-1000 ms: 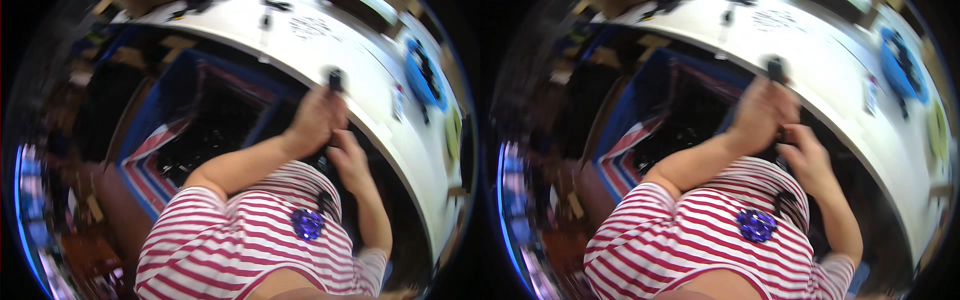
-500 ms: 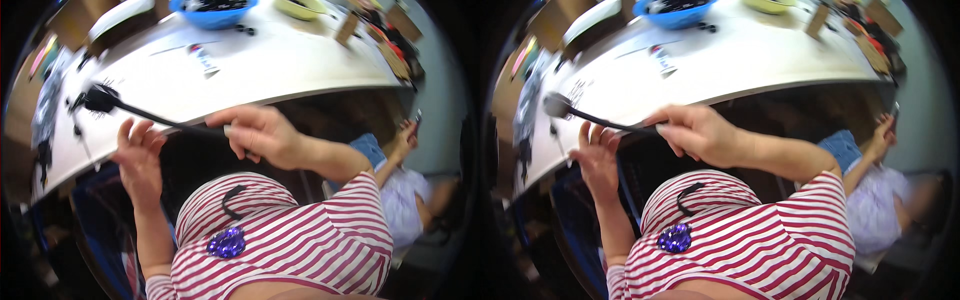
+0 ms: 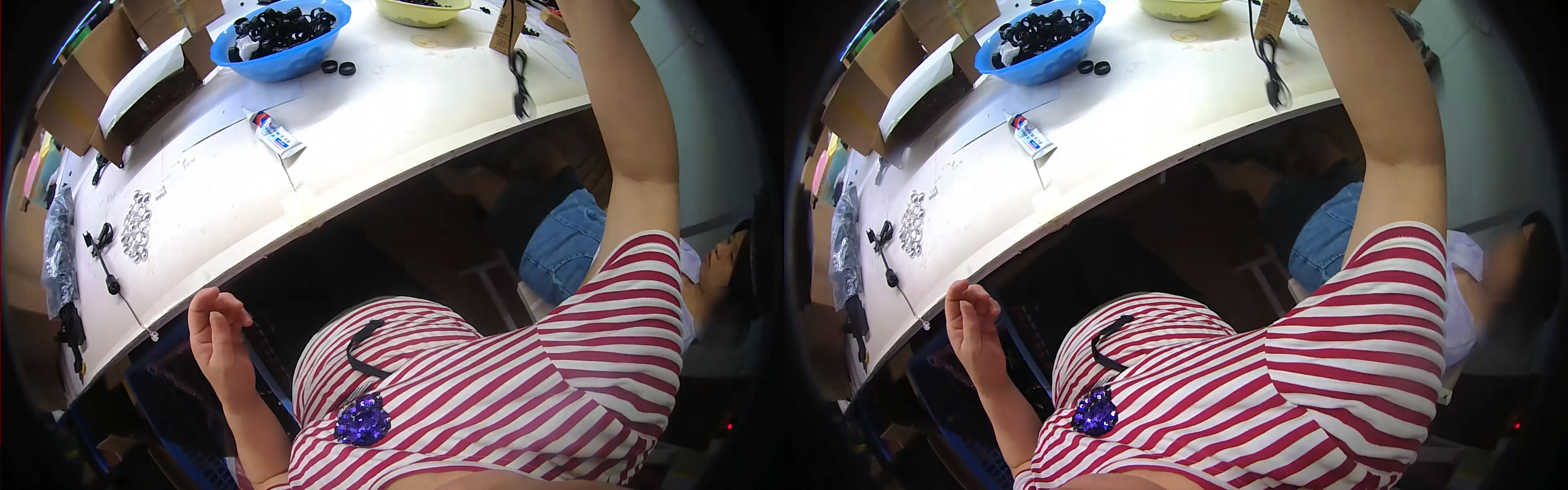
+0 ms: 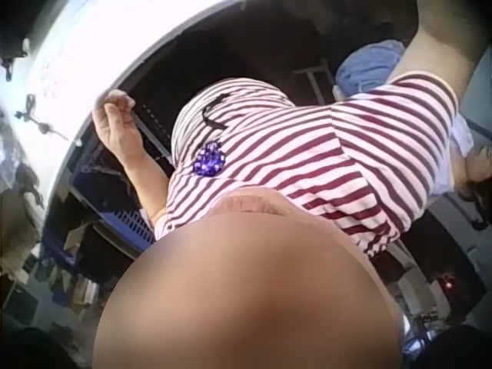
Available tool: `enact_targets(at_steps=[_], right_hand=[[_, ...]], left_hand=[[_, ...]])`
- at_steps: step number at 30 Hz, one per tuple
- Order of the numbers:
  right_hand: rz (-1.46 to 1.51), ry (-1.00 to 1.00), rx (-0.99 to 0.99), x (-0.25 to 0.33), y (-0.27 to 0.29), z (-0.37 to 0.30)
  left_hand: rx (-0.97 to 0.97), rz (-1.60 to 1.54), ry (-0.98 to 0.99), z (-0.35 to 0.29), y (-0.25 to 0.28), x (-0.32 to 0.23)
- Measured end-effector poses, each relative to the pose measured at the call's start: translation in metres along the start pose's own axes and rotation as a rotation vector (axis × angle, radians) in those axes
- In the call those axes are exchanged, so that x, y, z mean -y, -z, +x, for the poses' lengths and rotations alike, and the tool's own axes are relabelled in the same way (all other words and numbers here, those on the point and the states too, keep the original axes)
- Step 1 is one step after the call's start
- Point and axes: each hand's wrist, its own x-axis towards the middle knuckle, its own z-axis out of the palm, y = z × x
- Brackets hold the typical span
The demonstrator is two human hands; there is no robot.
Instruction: The person applies glue to small black circular components and attaches white connectors. They then handle a large bundle of black cables, sorting and organizing them on a white table. The person works with various small parts and tools in a cluttered workspace.
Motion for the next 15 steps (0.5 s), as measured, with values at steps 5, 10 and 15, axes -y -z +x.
enact_targets(at_steps=[5, 10, 15], right_hand=[[-0.36, 0.0, -0.092, -0.078, 0.058, -0.034], [-0.732, -0.186, -0.109, -0.158, 0.211, -0.116], [-1.445, -0.161, 0.099, -0.196, 0.193, -0.149]], left_hand=[[-0.205, 0.458, -0.008, -0.001, 0.032, -0.019], [-0.547, 0.871, -0.362, 0.058, 0.125, -0.035], [-0.702, 1.331, -0.12, 0.084, 0.248, -0.027]])
